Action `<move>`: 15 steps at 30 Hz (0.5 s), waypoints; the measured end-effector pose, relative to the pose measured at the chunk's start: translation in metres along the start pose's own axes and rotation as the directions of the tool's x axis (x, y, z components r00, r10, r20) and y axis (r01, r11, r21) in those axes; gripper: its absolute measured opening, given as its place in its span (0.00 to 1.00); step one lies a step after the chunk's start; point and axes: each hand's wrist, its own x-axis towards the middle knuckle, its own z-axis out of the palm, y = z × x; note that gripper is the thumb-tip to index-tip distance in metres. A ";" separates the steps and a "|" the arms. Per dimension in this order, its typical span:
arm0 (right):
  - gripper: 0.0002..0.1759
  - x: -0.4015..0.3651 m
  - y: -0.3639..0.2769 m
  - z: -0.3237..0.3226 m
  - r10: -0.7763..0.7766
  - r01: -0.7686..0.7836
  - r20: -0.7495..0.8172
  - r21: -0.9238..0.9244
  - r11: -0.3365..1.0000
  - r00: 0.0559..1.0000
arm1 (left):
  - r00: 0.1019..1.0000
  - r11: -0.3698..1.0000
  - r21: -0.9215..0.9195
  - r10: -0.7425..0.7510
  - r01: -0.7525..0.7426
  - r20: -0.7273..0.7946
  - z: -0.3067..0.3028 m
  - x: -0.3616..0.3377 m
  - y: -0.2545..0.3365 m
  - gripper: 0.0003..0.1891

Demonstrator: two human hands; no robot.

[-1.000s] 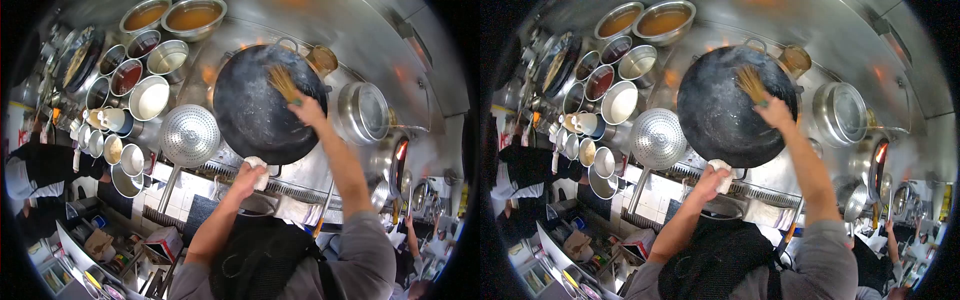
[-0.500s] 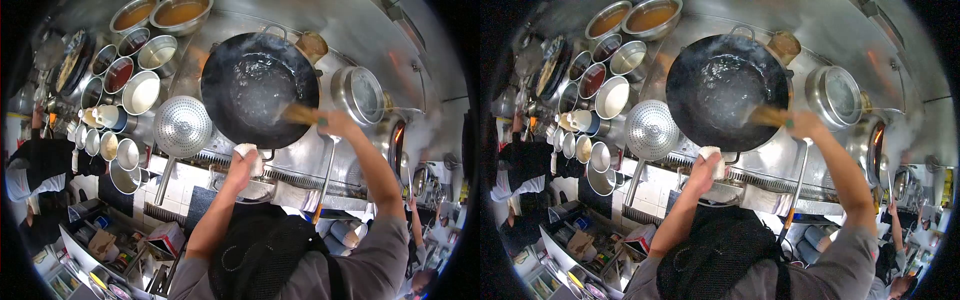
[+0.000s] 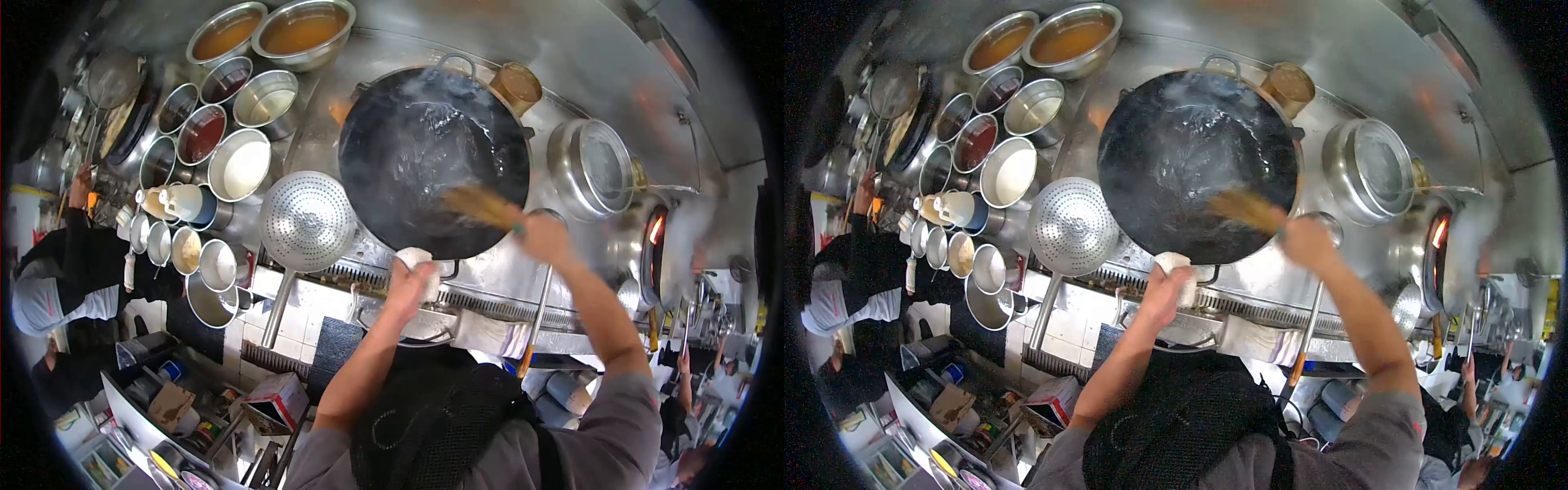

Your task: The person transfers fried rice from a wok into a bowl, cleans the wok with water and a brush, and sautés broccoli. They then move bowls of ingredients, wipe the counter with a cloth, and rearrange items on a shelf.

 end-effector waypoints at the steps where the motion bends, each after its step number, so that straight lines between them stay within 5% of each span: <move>1: 0.40 0.015 0.013 -0.006 0.050 -0.063 -0.132 -0.096 0.993 0.990 | 0.991 0.990 -0.062 -0.128 0.129 0.027 0.004 -0.003 0.014 0.12; 2: 0.39 0.044 0.012 -0.010 0.089 -0.089 -0.192 0.007 0.996 0.977 | 0.966 0.959 -0.119 -0.252 0.258 0.062 0.005 -0.005 0.022 0.13; 4: 0.38 0.105 -0.008 -0.016 0.165 -0.100 -0.194 0.308 0.946 0.967 | 0.955 0.950 -0.124 -0.272 0.286 0.117 -0.003 0.000 0.019 0.14; 7: 0.39 0.131 -0.097 -0.001 0.127 0.030 -0.169 0.704 0.710 0.977 | 0.943 0.943 -0.111 -0.298 0.315 0.146 -0.010 0.007 0.010 0.17; 9: 0.42 0.099 -0.147 -0.005 -0.010 -0.145 0.162 0.905 0.401 0.987 | 0.934 0.935 -0.064 -0.342 0.349 0.109 -0.013 0.014 0.001 0.19; 11: 0.42 0.071 -0.152 0.007 -0.102 0.130 -0.083 0.740 0.660 0.991 | 0.941 0.944 -0.061 -0.316 0.325 0.120 -0.006 0.005 0.015 0.20; 15: 0.42 0.005 -0.083 -0.018 -0.347 0.229 0.104 0.572 0.788 0.932 | 0.968 0.970 -0.040 -0.237 0.241 0.085 -0.004 -0.015 0.026 0.25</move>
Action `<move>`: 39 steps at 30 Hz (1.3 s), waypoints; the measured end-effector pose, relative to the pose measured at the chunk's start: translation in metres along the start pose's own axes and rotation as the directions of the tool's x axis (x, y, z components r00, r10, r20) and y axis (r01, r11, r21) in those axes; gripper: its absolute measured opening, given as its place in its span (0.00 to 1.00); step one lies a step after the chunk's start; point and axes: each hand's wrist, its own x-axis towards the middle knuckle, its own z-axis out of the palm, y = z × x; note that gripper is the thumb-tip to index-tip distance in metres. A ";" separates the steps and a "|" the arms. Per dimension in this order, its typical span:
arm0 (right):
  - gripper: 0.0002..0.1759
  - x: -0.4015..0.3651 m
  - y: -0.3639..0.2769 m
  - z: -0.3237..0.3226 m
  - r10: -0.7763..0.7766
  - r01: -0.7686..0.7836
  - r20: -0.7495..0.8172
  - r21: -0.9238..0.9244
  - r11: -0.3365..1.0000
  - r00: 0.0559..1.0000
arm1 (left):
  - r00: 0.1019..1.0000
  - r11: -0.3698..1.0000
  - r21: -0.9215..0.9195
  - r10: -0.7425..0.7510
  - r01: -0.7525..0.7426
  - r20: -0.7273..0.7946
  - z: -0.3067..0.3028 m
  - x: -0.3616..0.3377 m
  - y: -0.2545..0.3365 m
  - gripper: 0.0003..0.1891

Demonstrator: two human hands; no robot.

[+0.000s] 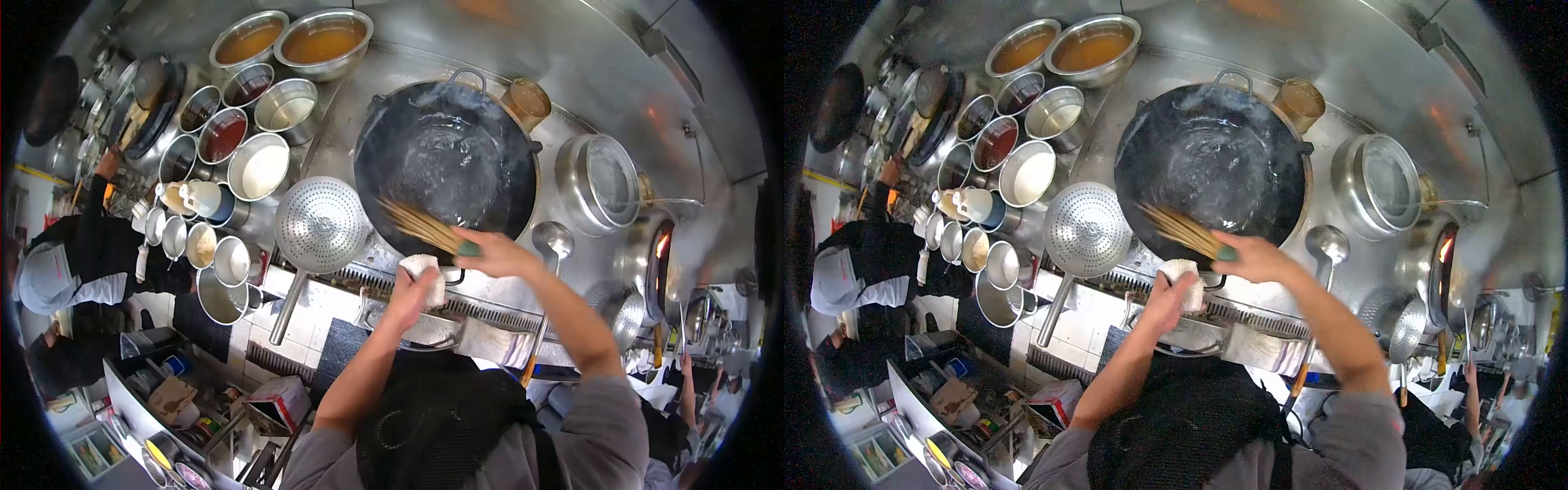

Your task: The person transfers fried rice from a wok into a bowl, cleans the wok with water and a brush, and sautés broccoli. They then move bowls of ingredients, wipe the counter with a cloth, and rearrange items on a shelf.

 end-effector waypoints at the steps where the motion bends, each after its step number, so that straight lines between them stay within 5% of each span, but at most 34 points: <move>1: 0.41 -0.022 0.020 -0.015 -0.053 0.053 -0.012 -0.009 0.999 0.999 | 1.000 0.998 0.056 0.016 -0.015 -0.012 -0.004 -0.002 -0.001 0.25; 2: 0.40 -0.040 0.039 -0.030 -0.108 0.107 -0.020 -0.018 0.994 0.994 | 1.000 0.999 0.048 0.011 -0.010 -0.019 -0.005 -0.005 0.000 0.25; 4: 0.35 -0.073 0.043 -0.065 0.101 -0.069 0.092 -0.300 0.951 0.991 | 0.999 1.000 0.002 -0.025 0.025 0.024 -0.004 -0.011 0.006 0.25; 5: 0.35 -0.071 0.031 -0.072 0.095 -0.061 0.097 -0.304 0.951 0.991 | 1.000 0.998 0.059 -0.003 0.002 0.010 -0.005 -0.004 0.002 0.23; 7: 0.33 -0.059 0.007 -0.081 0.365 -0.359 0.282 -0.076 0.930 0.887 | 0.998 0.994 0.089 0.062 -0.063 0.012 -0.019 0.030 -0.036 0.21; 8: 0.33 -0.039 0.002 -0.067 0.231 -0.258 0.273 0.066 0.964 0.934 | 0.992 0.984 0.124 0.122 -0.124 0.025 -0.021 0.041 -0.045 0.20; 9: 0.33 -0.007 0.003 -0.043 0.097 -0.148 0.242 0.203 0.968 0.965 | 0.997 0.998 -0.034 0.049 -0.047 0.064 0.000 0.022 -0.020 0.19; 10: 0.34 0.033 0.011 -0.016 -0.143 0.116 0.056 0.339 0.933 0.988 | 0.995 0.995 0.023 0.095 -0.095 -0.032 0.013 0.014 -0.013 0.21; 11: 0.37 0.053 -0.022 -0.008 -0.038 -0.052 0.103 0.748 0.662 0.994 | 0.989 0.991 0.033 0.134 -0.132 -0.064 0.011 0.017 -0.024 0.21; 12: 0.38 0.099 -0.035 0.013 0.084 0.062 -0.109 0.898 0.436 0.990 | 0.981 0.985 0.046 0.170 -0.167 -0.094 0.009 0.022 -0.033 0.22; 15: 0.20 0.169 -0.076 0.011 0.354 0.364 -0.366 0.928 0.075 0.861 | 0.977 0.975 0.158 0.179 -0.159 -0.118 0.010 0.017 -0.033 0.23; 16: 0.20 0.171 -0.094 0.016 0.434 0.395 -0.387 0.916 0.075 0.814 | 0.974 0.953 0.263 0.190 -0.153 -0.122 0.011 0.018 -0.027 0.26; 18: 0.28 0.150 -0.110 0.036 0.387 0.253 -0.239 0.967 0.017 0.891 | 0.993 0.990 0.125 0.076 -0.065 -0.090 0.012 0.016 -0.024 0.29; 20: 0.32 0.120 -0.108 0.079 0.296 0.208 -0.219 0.976 0.070 0.930 | 0.938 0.951 -0.057 0.310 -0.304 0.156 0.003 0.016 -0.033 0.27; 21: 0.32 0.105 -0.101 0.074 0.231 0.061 -0.084 0.993 0.104 0.969 | 0.904 0.901 0.077 0.427 -0.426 0.004 0.007 0.026 -0.042 0.21; 22: 0.30 0.114 -0.099 0.050 0.314 0.064 -0.075 0.997 0.045 0.946 | 0.906 0.902 0.081 0.424 -0.423 0.013 0.008 0.024 -0.034 0.21; 25: 0.25 0.160 -0.068 -0.002 0.430 0.138 -0.099 0.989 -0.060 0.897 | 0.957 0.913 0.323 0.282 -0.248 -0.062 0.012 0.011 -0.022 0.20; 27: 0.34 0.166 -0.076 0.003 0.466 0.261 -0.307 0.952 0.163 0.830 | 0.965 0.916 0.337 0.252 -0.217 -0.065 0.007 0.017 -0.019 0.20; 28: 0.38 0.148 -0.080 0.014 0.427 0.163 -0.222 0.972 0.171 0.876 | 0.974 0.926 0.335 0.211 -0.175 -0.076 0.005 0.018 -0.022 0.19; 30: 0.39 0.109 -0.056 0.045 0.317 0.055 -0.194 0.915 0.400 0.928 | 0.974 0.956 0.205 0.224 -0.211 -0.038 0.006 0.015 -0.020 0.20; 32: 0.40 0.061 0.020 0.060 -0.087 0.184 -0.287 0.331 0.926 0.954 | 0.986 0.984 0.067 0.165 -0.167 0.021 -0.001 0.019 -0.024 0.19; 33: 0.37 -0.001 -0.014 0.011 0.193 -0.204 0.067 0.333 0.921 0.979 | 0.991 0.992 0.014 0.125 -0.126 0.038 0.005 0.011 -0.013 0.19; 34: 0.34 -0.018 0.053 0.017 -0.081 0.088 -0.106 0.062 0.994 0.991 | 0.992 0.992 0.027 0.126 -0.127 0.031 0.001 0.014 -0.018 0.20; 36: 0.35 -0.052 0.084 -0.054 0.202 -0.200 -0.012 -0.213 0.956 0.979 | 0.992 0.995 -0.002 0.103 -0.103 0.066 0.000 0.017 -0.015 0.20; 38: 0.36 -0.023 0.101 -0.096 0.285 -0.328 -0.183 -0.280 0.902 0.941 | 0.997 1.000 -0.026 0.007 -0.005 0.081 0.005 0.012 0.003 0.20; 39: 0.35 0.011 0.112 -0.095 0.188 -0.291 -0.351 -0.269 0.918 0.917 | 0.991 0.995 -0.051 -0.079 0.085 0.107 0.007 0.010 0.008 0.19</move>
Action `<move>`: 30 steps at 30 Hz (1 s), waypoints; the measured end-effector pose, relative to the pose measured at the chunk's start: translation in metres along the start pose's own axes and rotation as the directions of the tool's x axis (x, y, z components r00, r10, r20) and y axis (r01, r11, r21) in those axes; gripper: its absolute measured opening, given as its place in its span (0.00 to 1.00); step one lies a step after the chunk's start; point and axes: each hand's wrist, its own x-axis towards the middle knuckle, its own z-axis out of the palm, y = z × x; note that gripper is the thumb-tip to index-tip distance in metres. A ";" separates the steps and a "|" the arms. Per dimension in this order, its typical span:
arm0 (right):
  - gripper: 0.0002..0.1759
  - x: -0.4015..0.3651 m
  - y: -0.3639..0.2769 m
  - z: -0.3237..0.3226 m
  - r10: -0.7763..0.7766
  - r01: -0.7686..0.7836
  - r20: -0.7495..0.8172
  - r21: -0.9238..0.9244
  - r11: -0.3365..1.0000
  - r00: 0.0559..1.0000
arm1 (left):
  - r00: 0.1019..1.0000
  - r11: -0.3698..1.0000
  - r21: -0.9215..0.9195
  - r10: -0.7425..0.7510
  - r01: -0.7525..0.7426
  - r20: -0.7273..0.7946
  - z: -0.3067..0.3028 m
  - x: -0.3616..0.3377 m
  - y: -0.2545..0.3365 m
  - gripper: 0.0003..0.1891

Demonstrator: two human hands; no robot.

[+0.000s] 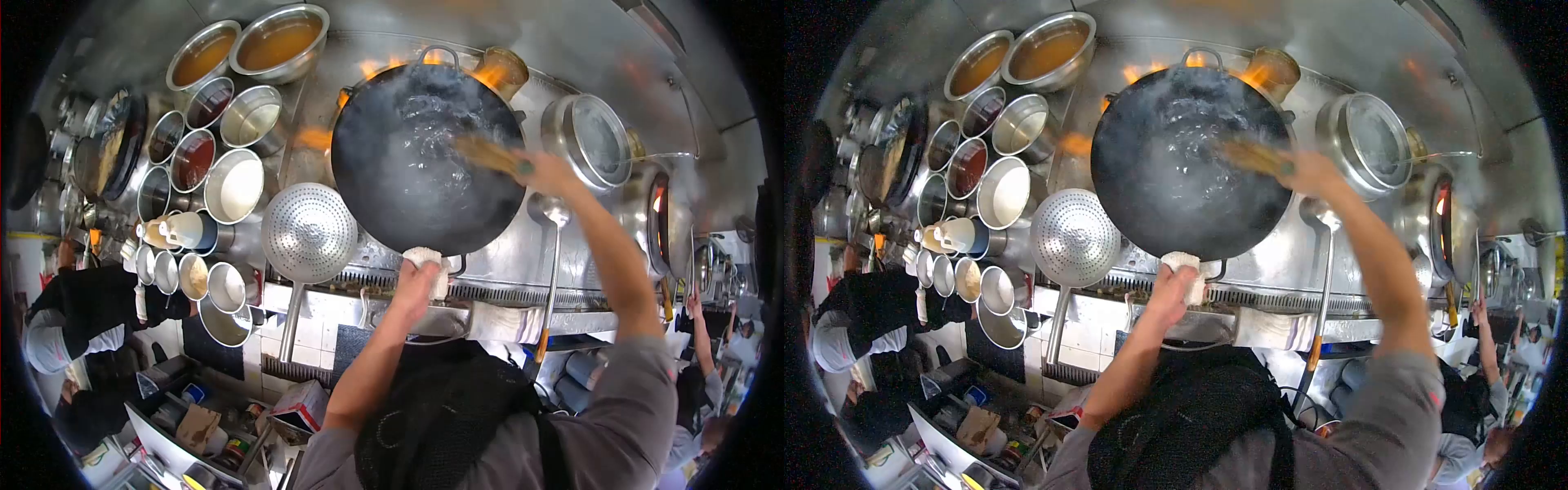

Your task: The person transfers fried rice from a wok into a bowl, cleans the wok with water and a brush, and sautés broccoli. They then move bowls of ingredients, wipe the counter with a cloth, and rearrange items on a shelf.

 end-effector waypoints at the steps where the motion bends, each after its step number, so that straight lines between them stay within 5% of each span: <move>1: 0.35 0.028 -0.017 0.018 -0.037 0.041 -0.194 0.015 0.999 0.980 | 1.000 1.000 -0.003 -0.003 0.003 -0.003 -0.003 0.003 -0.003 0.19; 2: 0.35 0.035 -0.074 0.006 0.219 -0.233 0.082 0.422 0.876 0.972 | 1.000 1.000 -0.006 -0.010 0.009 -0.021 -0.007 0.008 -0.007 0.20; 5: 0.35 0.035 -0.156 0.055 0.205 -0.176 0.023 0.618 0.766 0.978 | 0.999 1.000 0.017 -0.017 0.018 -0.047 -0.004 0.006 -0.006 0.20; 9: 0.36 -0.031 -0.146 0.094 -0.094 0.089 -0.008 0.421 0.903 0.996 | 0.998 0.999 0.042 -0.015 0.018 -0.067 -0.004 0.007 -0.008 0.19; 12: 0.37 -0.093 -0.109 0.031 0.059 -0.054 0.286 -0.027 0.998 0.956 | 0.995 0.993 0.068 0.095 -0.092 -0.028 -0.002 0.001 -0.010 0.18; 13: 0.35 -0.087 -0.076 0.034 0.113 -0.051 0.257 -0.237 0.970 0.960 | 0.995 0.994 0.070 0.087 -0.084 -0.042 -0.003 0.002 -0.011 0.18; 15: 0.35 -0.057 -0.057 0.011 0.218 -0.193 0.061 -0.282 0.940 0.974 | 0.998 0.998 0.011 0.062 -0.062 -0.005 -0.004 0.006 -0.010 0.18; 17: 0.33 0.020 -0.032 0.044 0.034 -0.072 -0.290 -0.122 0.990 0.956 | 1.000 1.000 0.013 0.020 -0.019 -0.014 -0.007 0.008 -0.010 0.18; 18: 0.33 0.034 -0.061 0.032 0.187 -0.146 -0.149 0.252 0.957 0.971 | 1.000 1.000 0.008 -0.012 0.012 -0.014 -0.005 0.008 -0.006 0.18; 19: 0.33 0.045 -0.106 0.023 0.278 -0.251 0.043 0.580 0.775 0.960 | 0.999 0.999 0.012 -0.048 0.048 -0.013 -0.003 0.006 -0.003 0.17; 20: 0.34 0.050 -0.130 0.048 0.262 -0.163 -0.059 0.644 0.747 0.963 | 0.999 0.999 0.021 -0.038 0.038 -0.004 -0.004 0.008 -0.002 0.17; 23: 0.38 0.021 -0.197 0.065 0.135 -0.125 0.058 0.818 0.562 0.989 | 0.998 0.999 -0.007 -0.036 0.035 -0.058 -0.003 0.013 -0.008 0.16; 25: 0.37 -0.004 -0.203 0.074 0.046 -0.194 0.218 0.731 0.654 0.975 | 0.997 1.000 -0.008 0.020 -0.021 -0.081 -0.003 0.010 -0.007 0.16; 27: 0.40 -0.037 -0.174 0.087 -0.079 0.035 0.071 0.485 0.874 0.994 | 0.996 0.997 -0.016 0.081 -0.080 0.032 -0.012 0.019 -0.014 0.15; 30: 0.42 -0.088 -0.091 0.065 -0.079 0.061 0.195 0.094 0.994 0.978 | 0.978 0.985 0.143 0.116 -0.092 -0.170 -0.017 0.024 -0.019 0.14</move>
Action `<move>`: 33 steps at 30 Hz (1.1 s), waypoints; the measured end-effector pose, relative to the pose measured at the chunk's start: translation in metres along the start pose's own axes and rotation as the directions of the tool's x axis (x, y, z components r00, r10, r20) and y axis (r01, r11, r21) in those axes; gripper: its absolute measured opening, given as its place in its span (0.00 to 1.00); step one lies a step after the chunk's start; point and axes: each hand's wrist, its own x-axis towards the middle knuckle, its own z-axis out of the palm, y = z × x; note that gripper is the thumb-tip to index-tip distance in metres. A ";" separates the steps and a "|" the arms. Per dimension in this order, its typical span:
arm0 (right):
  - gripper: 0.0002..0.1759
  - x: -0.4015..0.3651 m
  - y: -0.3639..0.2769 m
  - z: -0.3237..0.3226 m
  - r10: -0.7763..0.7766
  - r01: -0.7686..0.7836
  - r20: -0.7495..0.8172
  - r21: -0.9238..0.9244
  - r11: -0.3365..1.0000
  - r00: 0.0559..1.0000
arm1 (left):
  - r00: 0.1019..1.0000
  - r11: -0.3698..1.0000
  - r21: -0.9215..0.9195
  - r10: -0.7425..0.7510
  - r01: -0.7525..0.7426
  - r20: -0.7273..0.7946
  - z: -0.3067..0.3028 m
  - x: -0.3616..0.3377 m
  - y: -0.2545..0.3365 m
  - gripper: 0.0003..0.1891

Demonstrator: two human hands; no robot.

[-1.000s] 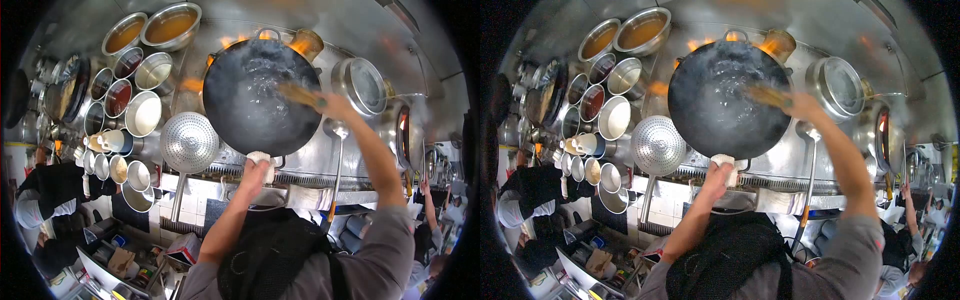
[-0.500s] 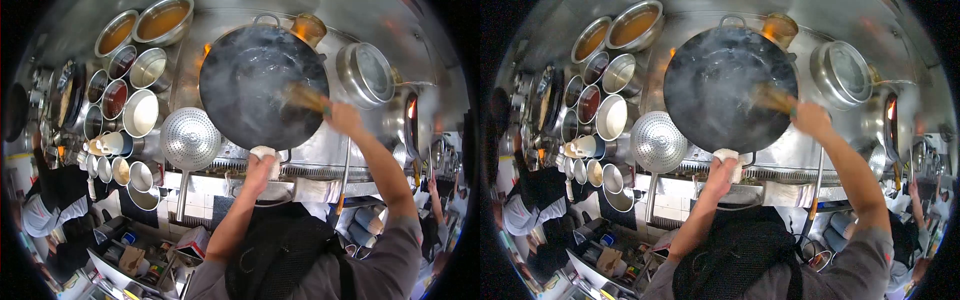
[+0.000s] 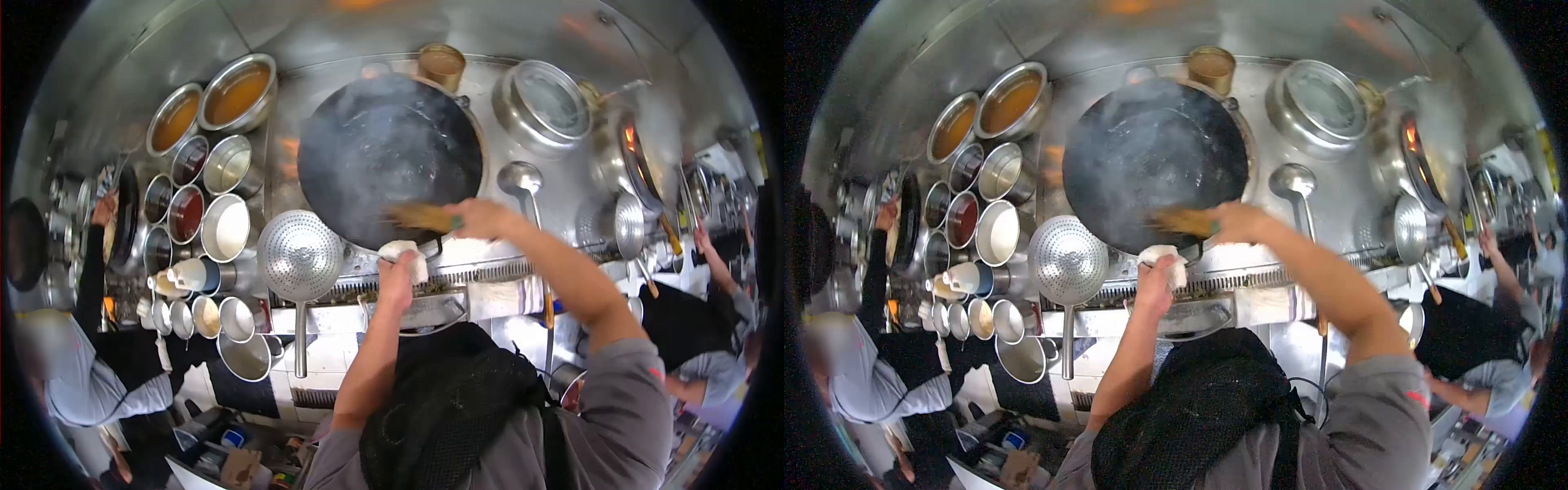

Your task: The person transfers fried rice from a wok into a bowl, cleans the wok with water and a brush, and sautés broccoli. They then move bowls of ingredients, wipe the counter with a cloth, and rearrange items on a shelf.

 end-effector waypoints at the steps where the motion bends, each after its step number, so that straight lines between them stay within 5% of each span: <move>1: 0.40 -0.016 0.030 -0.022 0.244 -0.253 0.088 0.103 0.962 0.966 | 1.000 1.000 0.016 -0.004 0.004 0.021 -0.003 0.002 0.000 0.14; 4: 0.38 -0.063 0.052 -0.081 0.446 -0.431 0.008 0.275 0.859 0.895 | 0.984 0.996 -0.033 -0.079 0.085 0.162 0.006 -0.003 0.019 0.13; 6: 0.38 -0.073 0.071 -0.069 0.540 -0.274 -0.215 0.677 0.683 0.814 | 0.981 0.990 -0.078 -0.107 0.121 0.163 0.014 -0.006 0.022 0.12; 9: 0.41 -0.111 0.058 0.005 0.609 -0.139 -0.410 0.743 0.654 0.679 | 0.983 0.985 -0.108 -0.115 0.131 0.142 0.011 0.002 0.013 0.11; 10: 0.45 -0.108 0.085 0.073 0.261 0.019 -0.879 0.293 0.956 0.398 | 0.983 0.992 -0.043 -0.111 0.118 0.146 0.007 0.006 0.010 0.12; 11: 0.46 -0.146 0.049 0.085 0.407 0.028 -0.770 0.481 0.876 0.491 | 0.984 0.995 0.019 -0.100 0.098 0.148 0.003 0.009 0.010 0.12; 13: 0.49 -0.180 0.046 0.166 0.543 -0.201 -0.607 0.539 0.818 0.580 | 0.980 0.998 0.056 -0.028 0.017 0.198 0.001 -0.001 0.014 0.12; 14: 0.51 -0.199 0.045 0.184 0.599 -0.301 -0.404 0.593 0.747 0.691 | 0.989 0.998 0.060 0.029 -0.038 0.146 0.003 -0.009 0.017 0.11; 15: 0.52 -0.209 0.058 0.221 0.530 -0.339 -0.470 0.433 0.835 0.705 | 0.993 0.994 0.063 0.078 -0.084 0.092 0.007 -0.017 0.015 0.10; 16: 0.52 -0.215 0.059 0.232 0.574 -0.347 -0.485 0.480 0.806 0.660 | 0.994 0.997 0.032 0.064 -0.067 0.092 0.001 -0.016 0.013 0.09; 20: 0.49 -0.226 0.048 0.174 0.551 -0.139 -0.535 0.624 0.769 0.640 | 0.984 0.989 0.100 0.092 -0.108 0.150 0.002 -0.042 0.013 0.10; 24: 0.44 -0.203 0.033 0.112 0.456 0.163 -0.468 0.811 0.562 0.757 | 0.951 0.905 0.302 0.310 -0.298 0.010 0.022 -0.059 -0.005 0.12; 25: 0.42 -0.202 0.018 0.076 0.394 0.218 -0.403 0.873 0.436 0.826 | 0.920 0.853 0.385 0.391 -0.352 -0.025 0.024 -0.057 -0.008 0.13; 26: 0.40 -0.176 0.017 0.072 0.267 0.405 -0.429 0.903 0.141 0.863 | 0.914 0.804 0.460 0.403 -0.377 0.045 0.024 -0.056 -0.007 0.19; 28: 0.36 -0.121 0.009 0.048 0.244 0.404 -0.366 0.906 -0.129 0.898 | 0.834 0.663 0.593 0.550 -0.456 0.026 0.033 -0.055 -0.010 0.30; 29: 0.32 -0.105 0.009 0.030 0.086 0.262 -0.248 0.913 -0.312 0.965 | 0.777 0.591 0.640 0.629 -0.490 0.014 0.052 -0.074 -0.007 0.33; 30: 0.32 -0.085 0.003 0.018 0.064 0.235 -0.228 0.891 -0.389 0.971 | 0.782 0.584 0.651 0.622 -0.485 0.025 0.056 -0.080 -0.007 0.33; 32: 0.40 -0.073 -0.005 -0.005 0.068 0.255 -0.247 0.908 -0.331 0.967 | 0.661 0.354 0.750 0.736 -0.558 0.144 0.059 -0.087 -0.005 0.35; 33: 0.40 -0.075 0.001 -0.011 0.070 0.251 -0.242 0.908 -0.336 0.968 | 0.666 0.355 0.754 0.732 -0.553 0.144 0.062 -0.094 -0.006 0.35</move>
